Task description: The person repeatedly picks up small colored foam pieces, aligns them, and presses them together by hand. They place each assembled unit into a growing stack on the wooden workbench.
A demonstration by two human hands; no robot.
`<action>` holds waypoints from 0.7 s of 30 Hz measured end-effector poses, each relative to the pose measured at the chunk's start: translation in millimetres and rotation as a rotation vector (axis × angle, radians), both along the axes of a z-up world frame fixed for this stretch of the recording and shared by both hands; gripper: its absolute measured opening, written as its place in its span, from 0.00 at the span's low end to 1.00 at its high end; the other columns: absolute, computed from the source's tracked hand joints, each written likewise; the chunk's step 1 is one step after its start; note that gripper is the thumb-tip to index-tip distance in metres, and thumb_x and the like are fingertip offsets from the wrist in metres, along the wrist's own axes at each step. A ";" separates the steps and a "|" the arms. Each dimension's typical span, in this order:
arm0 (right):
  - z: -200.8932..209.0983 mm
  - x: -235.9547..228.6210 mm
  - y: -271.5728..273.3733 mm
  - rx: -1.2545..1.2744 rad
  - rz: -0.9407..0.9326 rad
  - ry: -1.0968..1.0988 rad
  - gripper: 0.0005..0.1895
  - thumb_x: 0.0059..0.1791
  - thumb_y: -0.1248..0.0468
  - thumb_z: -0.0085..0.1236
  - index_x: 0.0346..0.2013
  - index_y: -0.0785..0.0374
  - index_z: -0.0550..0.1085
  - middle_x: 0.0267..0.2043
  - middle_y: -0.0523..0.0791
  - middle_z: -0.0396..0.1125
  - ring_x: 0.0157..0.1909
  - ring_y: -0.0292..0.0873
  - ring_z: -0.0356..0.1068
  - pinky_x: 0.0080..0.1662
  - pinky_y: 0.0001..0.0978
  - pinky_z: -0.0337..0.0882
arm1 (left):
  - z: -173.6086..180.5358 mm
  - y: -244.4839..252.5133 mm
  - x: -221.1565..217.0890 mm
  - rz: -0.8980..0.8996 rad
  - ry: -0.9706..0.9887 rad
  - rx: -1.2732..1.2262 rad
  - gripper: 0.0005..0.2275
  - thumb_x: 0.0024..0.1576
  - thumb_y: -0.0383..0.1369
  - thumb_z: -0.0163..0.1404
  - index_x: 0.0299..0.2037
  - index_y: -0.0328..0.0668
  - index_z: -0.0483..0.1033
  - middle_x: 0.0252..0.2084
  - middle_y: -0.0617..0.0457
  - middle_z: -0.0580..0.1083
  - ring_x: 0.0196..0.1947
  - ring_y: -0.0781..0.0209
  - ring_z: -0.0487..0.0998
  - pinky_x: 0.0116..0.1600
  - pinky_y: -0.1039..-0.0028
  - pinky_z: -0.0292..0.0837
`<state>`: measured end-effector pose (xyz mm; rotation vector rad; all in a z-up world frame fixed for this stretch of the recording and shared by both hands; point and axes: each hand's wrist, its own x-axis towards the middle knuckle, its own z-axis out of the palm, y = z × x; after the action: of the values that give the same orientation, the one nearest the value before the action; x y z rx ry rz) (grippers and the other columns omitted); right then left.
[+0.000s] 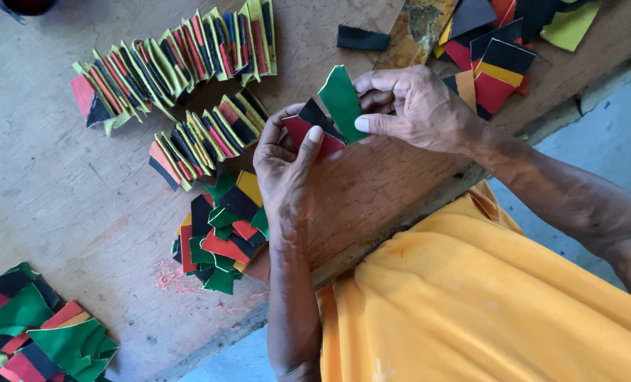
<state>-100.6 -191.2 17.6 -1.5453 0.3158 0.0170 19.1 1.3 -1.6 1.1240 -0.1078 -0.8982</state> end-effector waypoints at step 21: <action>0.7 3.1 6.2 -0.093 -0.036 -0.042 0.16 0.51 0.73 0.61 0.53 0.73 0.70 0.46 0.50 0.74 0.48 0.39 0.77 0.51 0.31 0.81 | 1.5 1.4 -1.5 -0.026 -0.116 -0.062 0.25 0.57 0.18 0.61 0.65 0.35 0.66 0.50 0.49 0.76 0.48 0.63 0.80 0.54 0.71 0.84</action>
<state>-97.5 -185.0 18.3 -1.6294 0.3143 -0.0590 17.6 2.6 -0.1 1.1187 -0.2442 -0.8472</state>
